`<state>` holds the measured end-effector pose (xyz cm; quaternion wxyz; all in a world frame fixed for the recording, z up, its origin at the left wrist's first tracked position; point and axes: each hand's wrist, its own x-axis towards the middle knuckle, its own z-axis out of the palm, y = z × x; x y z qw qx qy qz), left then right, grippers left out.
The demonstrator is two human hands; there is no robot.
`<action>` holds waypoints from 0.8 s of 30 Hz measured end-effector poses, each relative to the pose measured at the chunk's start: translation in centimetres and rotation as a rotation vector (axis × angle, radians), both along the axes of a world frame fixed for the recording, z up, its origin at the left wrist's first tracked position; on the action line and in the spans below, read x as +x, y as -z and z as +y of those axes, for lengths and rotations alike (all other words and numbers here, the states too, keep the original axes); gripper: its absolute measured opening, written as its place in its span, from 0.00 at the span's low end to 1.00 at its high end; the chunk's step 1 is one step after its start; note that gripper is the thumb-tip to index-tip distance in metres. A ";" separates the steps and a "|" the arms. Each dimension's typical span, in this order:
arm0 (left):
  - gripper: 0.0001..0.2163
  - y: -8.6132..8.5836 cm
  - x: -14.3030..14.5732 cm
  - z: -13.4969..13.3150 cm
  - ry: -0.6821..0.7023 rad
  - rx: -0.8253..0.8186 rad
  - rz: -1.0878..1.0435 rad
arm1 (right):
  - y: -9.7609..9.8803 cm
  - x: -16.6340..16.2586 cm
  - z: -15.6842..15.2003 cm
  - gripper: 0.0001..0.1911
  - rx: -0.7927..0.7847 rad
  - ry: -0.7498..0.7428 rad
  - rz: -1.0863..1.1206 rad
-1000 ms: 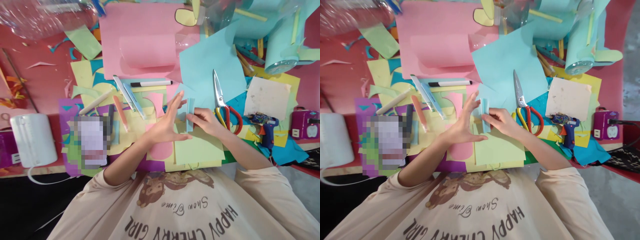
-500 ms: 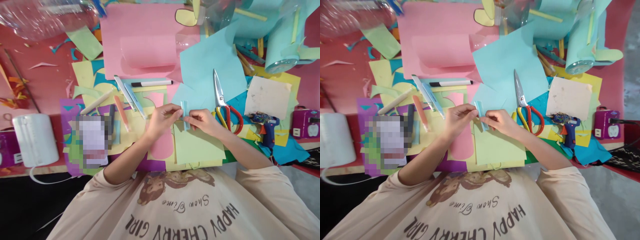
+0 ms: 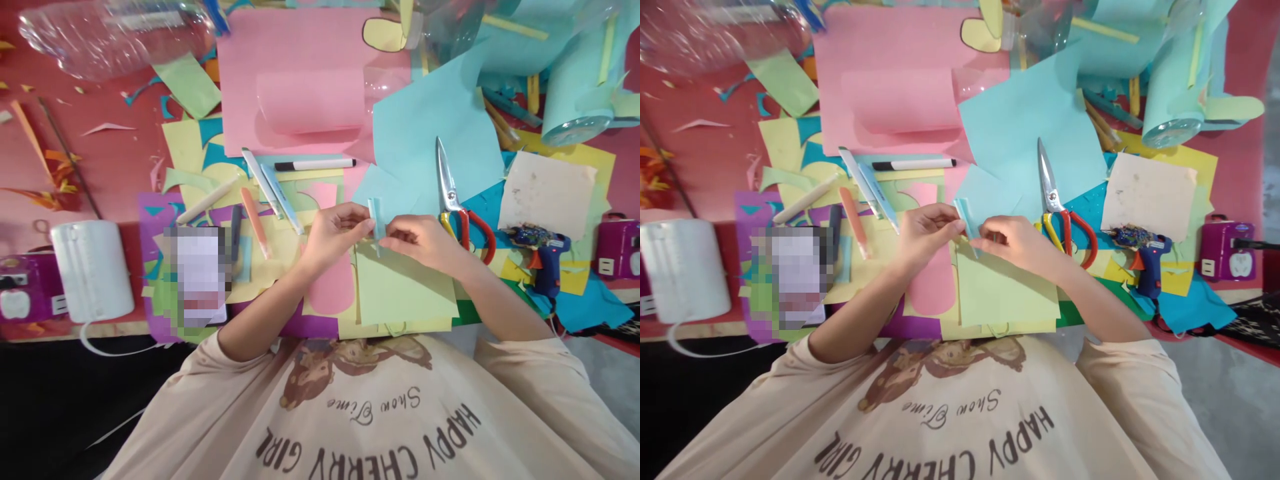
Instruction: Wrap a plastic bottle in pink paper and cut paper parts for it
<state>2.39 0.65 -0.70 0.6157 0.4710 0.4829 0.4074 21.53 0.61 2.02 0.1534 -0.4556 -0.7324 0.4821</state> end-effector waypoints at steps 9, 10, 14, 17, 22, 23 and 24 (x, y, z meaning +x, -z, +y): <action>0.07 -0.4 -0.4 0.3 -0.070 -0.023 -0.128 | -6.2 12.0 -6.5 0.17 0.053 0.634 -0.851; 0.07 -0.4 -0.3 0.2 -0.061 -0.026 -0.144 | -6.2 13.9 -7.4 0.15 0.013 0.738 -0.951; 0.07 -0.6 -0.1 0.0 -0.038 -0.051 -0.166 | -4.3 18.2 -9.3 0.14 -0.198 0.811 -0.973; 0.08 -0.7 0.0 0.0 -0.035 -0.062 -0.164 | -2.3 18.0 -8.8 0.14 -0.170 0.883 -0.992; 0.09 -0.7 -0.1 0.3 -0.052 -0.094 -0.151 | -0.7 17.4 -7.9 0.18 -0.133 1.186 -0.787; 0.09 -0.7 -0.1 0.3 -0.056 -0.099 -0.145 | -0.6 17.6 -8.0 0.18 -0.125 1.227 -0.738; 0.09 -0.7 -0.1 0.3 -0.061 -0.103 -0.141 | -0.6 17.9 -8.2 0.17 -0.113 1.267 -0.685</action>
